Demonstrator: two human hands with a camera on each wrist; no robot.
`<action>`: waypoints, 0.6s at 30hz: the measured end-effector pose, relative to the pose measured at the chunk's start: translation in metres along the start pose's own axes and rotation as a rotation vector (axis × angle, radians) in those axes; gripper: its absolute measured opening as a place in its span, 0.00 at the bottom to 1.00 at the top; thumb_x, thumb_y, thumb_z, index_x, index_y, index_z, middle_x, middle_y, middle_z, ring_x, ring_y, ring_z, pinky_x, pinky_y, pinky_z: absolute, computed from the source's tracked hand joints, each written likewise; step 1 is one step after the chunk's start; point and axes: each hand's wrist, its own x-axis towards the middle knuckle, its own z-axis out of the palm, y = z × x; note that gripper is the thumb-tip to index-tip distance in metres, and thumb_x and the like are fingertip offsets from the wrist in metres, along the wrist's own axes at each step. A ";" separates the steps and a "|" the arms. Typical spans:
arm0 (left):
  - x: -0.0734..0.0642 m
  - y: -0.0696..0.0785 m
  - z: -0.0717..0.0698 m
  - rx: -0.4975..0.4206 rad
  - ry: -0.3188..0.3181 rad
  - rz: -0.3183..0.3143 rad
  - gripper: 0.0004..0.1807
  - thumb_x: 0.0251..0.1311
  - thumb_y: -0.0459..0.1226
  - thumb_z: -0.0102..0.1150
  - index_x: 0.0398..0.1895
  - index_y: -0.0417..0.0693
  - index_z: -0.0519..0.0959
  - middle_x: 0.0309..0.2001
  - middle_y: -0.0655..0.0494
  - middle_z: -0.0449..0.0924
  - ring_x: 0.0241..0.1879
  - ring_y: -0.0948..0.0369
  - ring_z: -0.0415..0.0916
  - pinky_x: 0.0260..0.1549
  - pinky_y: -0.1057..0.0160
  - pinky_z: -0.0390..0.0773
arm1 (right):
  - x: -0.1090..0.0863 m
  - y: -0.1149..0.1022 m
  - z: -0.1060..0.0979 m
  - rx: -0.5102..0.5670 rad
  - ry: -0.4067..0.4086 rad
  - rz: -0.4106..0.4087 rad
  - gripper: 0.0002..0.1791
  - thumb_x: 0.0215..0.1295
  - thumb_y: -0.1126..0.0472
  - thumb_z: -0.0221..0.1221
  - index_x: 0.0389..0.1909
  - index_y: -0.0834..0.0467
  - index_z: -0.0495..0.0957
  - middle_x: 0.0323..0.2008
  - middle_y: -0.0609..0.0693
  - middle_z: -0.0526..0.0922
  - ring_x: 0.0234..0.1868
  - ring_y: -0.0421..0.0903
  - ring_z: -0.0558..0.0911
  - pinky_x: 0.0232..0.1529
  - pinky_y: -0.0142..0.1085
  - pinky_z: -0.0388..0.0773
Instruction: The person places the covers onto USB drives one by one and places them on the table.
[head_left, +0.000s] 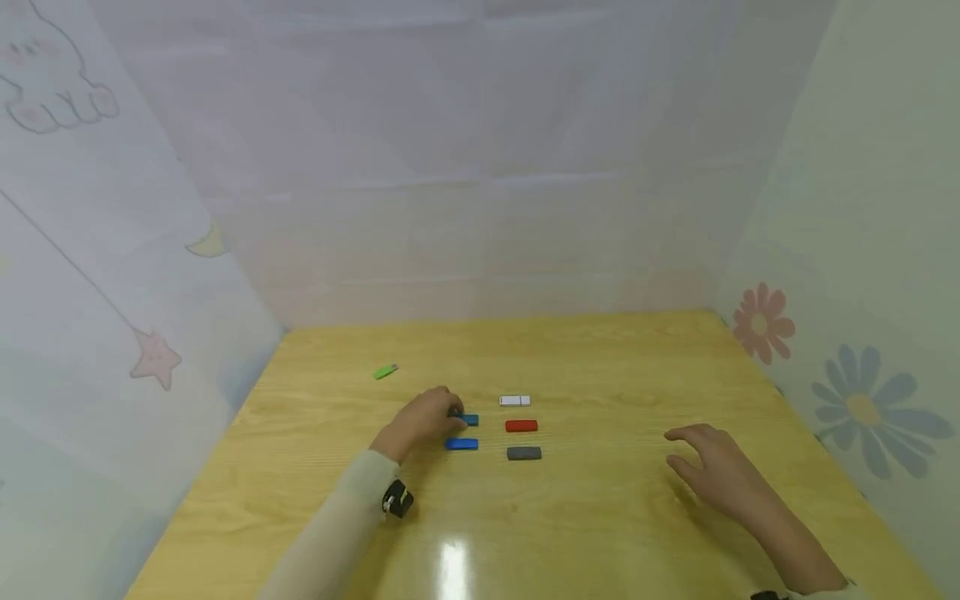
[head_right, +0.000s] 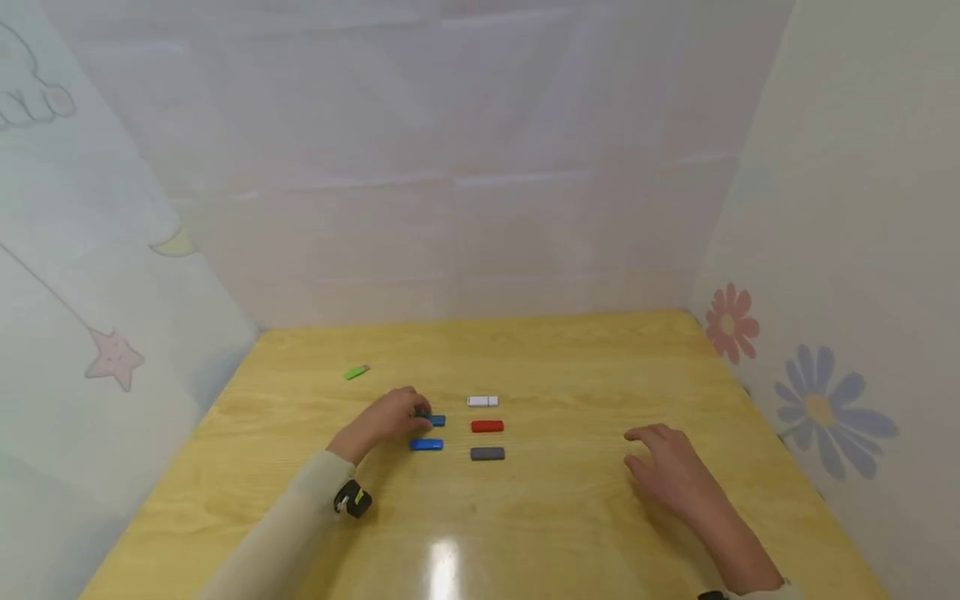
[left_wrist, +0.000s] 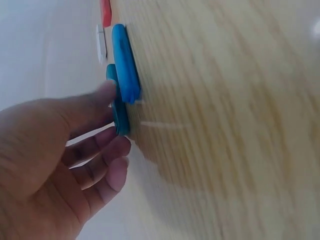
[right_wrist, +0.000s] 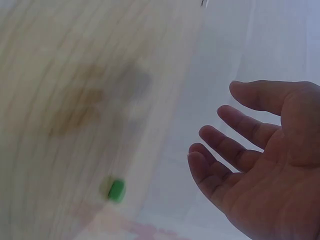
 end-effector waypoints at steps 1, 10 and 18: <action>0.000 -0.002 -0.002 0.003 0.009 -0.007 0.15 0.70 0.44 0.62 0.53 0.45 0.84 0.48 0.54 0.81 0.48 0.56 0.79 0.49 0.55 0.80 | -0.002 0.004 -0.002 -0.013 0.001 0.007 0.20 0.69 0.62 0.64 0.58 0.67 0.77 0.57 0.68 0.77 0.58 0.73 0.71 0.52 0.69 0.71; 0.002 -0.029 -0.035 0.126 0.262 -0.102 0.15 0.73 0.40 0.59 0.57 0.44 0.80 0.55 0.46 0.77 0.57 0.47 0.73 0.54 0.50 0.79 | -0.017 0.032 -0.022 -0.130 -0.002 0.030 0.21 0.66 0.63 0.66 0.54 0.71 0.77 0.52 0.76 0.77 0.52 0.79 0.73 0.49 0.70 0.71; 0.009 -0.061 -0.061 0.167 0.348 -0.179 0.17 0.72 0.39 0.59 0.60 0.41 0.78 0.62 0.39 0.73 0.62 0.40 0.69 0.54 0.40 0.76 | -0.037 0.053 -0.024 -0.208 -0.036 0.088 0.24 0.63 0.57 0.69 0.53 0.70 0.79 0.50 0.77 0.77 0.50 0.79 0.74 0.48 0.71 0.69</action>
